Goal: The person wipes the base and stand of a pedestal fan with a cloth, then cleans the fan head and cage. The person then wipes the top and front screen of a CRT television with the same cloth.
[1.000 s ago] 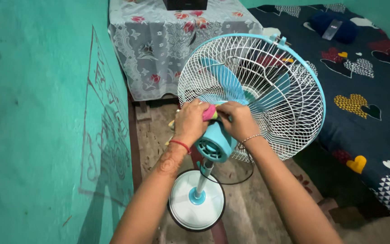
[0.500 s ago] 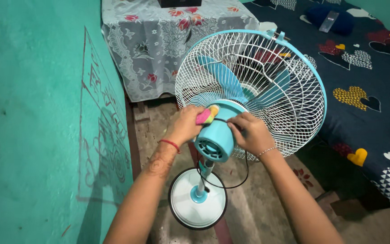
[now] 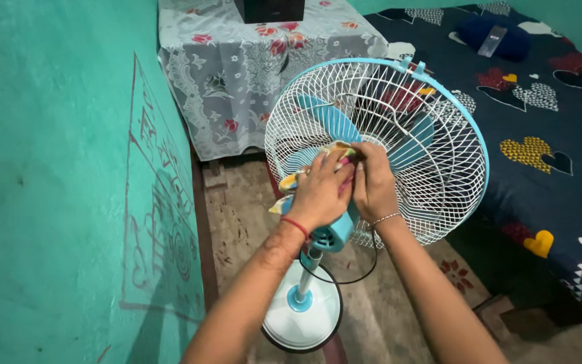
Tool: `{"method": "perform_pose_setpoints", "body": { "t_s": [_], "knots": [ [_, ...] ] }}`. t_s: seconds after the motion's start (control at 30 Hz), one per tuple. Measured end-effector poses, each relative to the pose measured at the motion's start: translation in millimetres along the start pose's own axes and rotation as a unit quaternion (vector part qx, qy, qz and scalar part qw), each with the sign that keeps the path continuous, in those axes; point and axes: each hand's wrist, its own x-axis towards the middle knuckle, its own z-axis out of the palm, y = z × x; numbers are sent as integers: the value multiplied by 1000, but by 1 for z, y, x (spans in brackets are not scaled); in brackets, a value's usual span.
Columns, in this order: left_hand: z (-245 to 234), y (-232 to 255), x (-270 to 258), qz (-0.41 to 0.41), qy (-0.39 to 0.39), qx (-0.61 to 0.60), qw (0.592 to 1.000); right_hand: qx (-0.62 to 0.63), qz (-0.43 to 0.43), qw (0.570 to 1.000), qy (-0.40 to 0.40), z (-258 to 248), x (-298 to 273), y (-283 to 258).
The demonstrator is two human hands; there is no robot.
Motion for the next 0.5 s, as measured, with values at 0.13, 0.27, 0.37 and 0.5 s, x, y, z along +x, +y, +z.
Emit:
{"method": "perform_pose_setpoints", "body": {
  "t_s": [0.13, 0.27, 0.37, 0.5],
  "knots": [
    [4, -7, 0, -49, -11, -76, 996, 18, -39, 999, 16, 18, -14, 6],
    [16, -15, 2, -39, 81, -158, 983, 74, -29, 996, 32, 23, -23, 11],
    [20, -15, 2, -59, 120, -179, 975, 70, -30, 997, 28, 23, -25, 14],
    [24, -15, -1, -115, 147, -176, 967, 49, -2, 999, 8, 21, -26, 13]
  ]
}}
